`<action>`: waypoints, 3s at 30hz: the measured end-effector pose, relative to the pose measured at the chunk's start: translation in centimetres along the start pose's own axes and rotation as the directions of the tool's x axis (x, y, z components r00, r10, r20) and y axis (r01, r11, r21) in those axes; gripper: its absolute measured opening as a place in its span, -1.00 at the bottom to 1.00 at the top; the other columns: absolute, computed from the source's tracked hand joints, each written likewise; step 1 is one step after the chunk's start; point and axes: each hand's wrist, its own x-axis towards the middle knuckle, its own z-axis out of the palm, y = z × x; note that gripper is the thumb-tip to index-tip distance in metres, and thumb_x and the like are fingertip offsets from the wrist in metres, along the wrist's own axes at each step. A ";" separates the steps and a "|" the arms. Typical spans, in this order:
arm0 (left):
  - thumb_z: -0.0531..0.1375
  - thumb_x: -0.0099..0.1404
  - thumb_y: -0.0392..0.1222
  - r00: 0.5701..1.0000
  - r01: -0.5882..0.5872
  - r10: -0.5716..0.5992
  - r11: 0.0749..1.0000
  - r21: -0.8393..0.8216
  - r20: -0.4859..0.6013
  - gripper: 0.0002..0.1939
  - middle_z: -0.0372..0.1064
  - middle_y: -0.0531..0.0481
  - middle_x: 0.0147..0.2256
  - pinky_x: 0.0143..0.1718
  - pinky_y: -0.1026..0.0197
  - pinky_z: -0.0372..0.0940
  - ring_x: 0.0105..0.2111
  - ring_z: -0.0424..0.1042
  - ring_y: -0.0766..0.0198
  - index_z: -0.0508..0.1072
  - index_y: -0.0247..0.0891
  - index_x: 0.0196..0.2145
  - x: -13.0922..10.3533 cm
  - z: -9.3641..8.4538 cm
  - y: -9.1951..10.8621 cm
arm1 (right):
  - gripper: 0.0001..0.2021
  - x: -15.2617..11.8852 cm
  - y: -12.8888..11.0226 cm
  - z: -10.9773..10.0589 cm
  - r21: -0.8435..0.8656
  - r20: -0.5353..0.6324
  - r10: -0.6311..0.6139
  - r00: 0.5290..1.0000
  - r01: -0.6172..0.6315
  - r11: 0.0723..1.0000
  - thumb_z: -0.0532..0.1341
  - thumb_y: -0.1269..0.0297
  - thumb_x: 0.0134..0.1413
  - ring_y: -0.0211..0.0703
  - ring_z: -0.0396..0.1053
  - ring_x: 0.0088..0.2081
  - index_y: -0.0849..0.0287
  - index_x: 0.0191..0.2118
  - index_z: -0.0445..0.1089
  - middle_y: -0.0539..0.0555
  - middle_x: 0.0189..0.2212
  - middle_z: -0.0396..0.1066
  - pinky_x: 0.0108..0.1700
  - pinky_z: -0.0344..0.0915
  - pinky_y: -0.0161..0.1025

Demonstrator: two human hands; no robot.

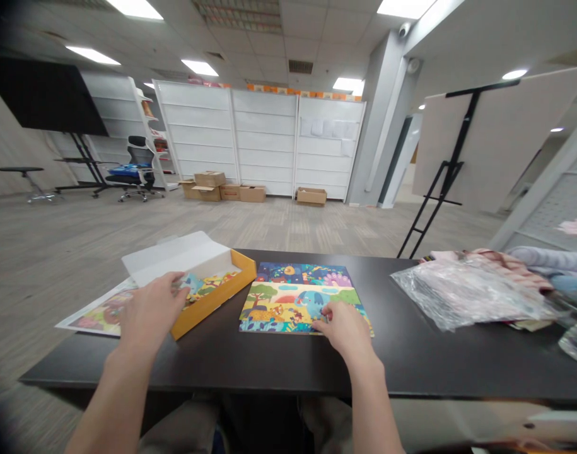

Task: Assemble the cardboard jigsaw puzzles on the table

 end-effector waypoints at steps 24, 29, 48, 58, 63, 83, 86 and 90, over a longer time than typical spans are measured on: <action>0.20 0.38 -0.08 0.635 -0.619 0.719 0.693 -0.370 0.283 -0.73 0.49 -0.20 -0.04 0.11 -0.04 0.28 0.05 0.39 -0.04 0.55 -0.29 -0.08 -6.5 5.8 15.2 | -0.87 0.1 0.4 0.4 0.030 -0.009 0.002 1.000 -0.002 1.000 0.35 0.21 0.05 -0.08 0.49 -0.32 0.15 -0.33 0.54 0.09 -0.37 0.58 -0.34 0.15 -0.27; 0.18 0.39 -0.10 0.637 -0.635 0.726 0.685 -0.357 0.261 -0.70 0.47 -0.23 0.00 0.17 -0.07 0.23 0.08 0.37 -0.05 0.51 -0.33 -0.03 -6.8 6.2 15.3 | -0.85 0.6 0.7 1.5 0.185 -0.008 -0.042 0.999 0.043 0.982 0.32 0.20 0.05 -0.12 0.46 -0.38 0.15 -0.40 0.44 0.07 -0.43 0.55 -0.37 0.18 -0.28; 0.22 0.36 -0.03 0.670 -0.571 0.707 0.685 -0.452 0.226 -0.48 0.44 -0.26 0.08 0.19 -0.07 0.22 0.16 0.36 -0.06 0.30 -0.27 0.19 -6.8 6.8 14.6 | -0.56 1.4 0.4 2.6 0.850 -0.090 -0.011 0.996 0.082 0.520 0.45 0.01 -0.26 -0.24 0.43 -0.52 0.14 -0.35 0.29 -0.01 -0.32 0.39 -0.48 0.40 -0.24; 0.16 0.35 -0.10 0.768 -0.224 0.625 0.468 -0.855 0.140 -0.54 0.48 0.03 -0.34 -0.18 0.19 0.37 -0.32 0.48 0.22 0.34 -0.21 0.17 -5.0 6.0 13.7 | -0.52 1.0 -1.1 1.5 0.895 -0.100 -0.021 0.995 0.099 0.435 0.45 -0.12 -0.22 -0.14 0.48 -0.40 0.12 -0.32 0.35 0.00 -0.40 0.44 -0.32 0.49 -0.17; 0.11 0.37 -0.08 0.951 -0.232 0.308 0.679 -0.696 -0.017 -0.56 0.49 0.00 -0.31 -0.16 0.17 0.36 -0.31 0.50 0.19 0.36 -0.20 0.17 -1.6 3.4 9.8 | -0.74 1.2 -0.5 2.1 0.667 -0.205 -0.143 0.968 0.245 0.704 0.27 0.02 0.10 -0.12 0.47 -0.37 0.13 -0.30 0.36 0.04 -0.41 0.47 -0.30 0.41 -0.20; 0.04 0.40 -0.08 0.993 -0.083 0.091 0.991 0.106 -0.074 -0.57 0.29 -0.34 0.21 -0.01 -0.17 0.35 0.10 0.35 -0.26 0.47 -0.26 0.11 -0.5 -0.5 3.6 | -0.87 0.4 -1.9 2.6 0.206 -0.061 -0.314 0.948 0.319 0.925 0.34 0.23 0.14 -0.09 0.41 -0.25 0.18 -0.32 0.54 0.08 -0.32 0.43 -0.20 0.28 -0.22; 0.03 0.43 -0.17 0.955 -0.297 0.296 0.952 -0.073 -0.023 -0.64 0.45 -0.22 0.06 0.05 0.00 0.34 0.02 0.44 -0.03 0.47 -0.25 0.07 -1.7 -0.6 6.4 | -0.86 0.6 -2.0 2.8 0.192 -0.054 -0.299 0.953 0.304 0.933 0.36 0.22 0.13 -0.10 0.41 -0.27 0.18 -0.35 0.53 0.08 -0.31 0.44 -0.21 0.27 -0.22; 0.09 0.42 -0.17 0.796 -0.526 0.576 0.811 -0.257 0.186 -0.72 0.52 -0.15 -0.04 0.01 0.05 0.35 -0.03 0.49 0.03 0.50 -0.21 -0.01 -4.0 1.1 9.9 | -0.85 0.7 -2.1 2.9 0.180 -0.042 -0.291 0.956 0.294 0.939 0.36 0.22 0.12 -0.13 0.40 -0.31 0.18 -0.37 0.50 0.07 -0.32 0.43 -0.24 0.27 -0.23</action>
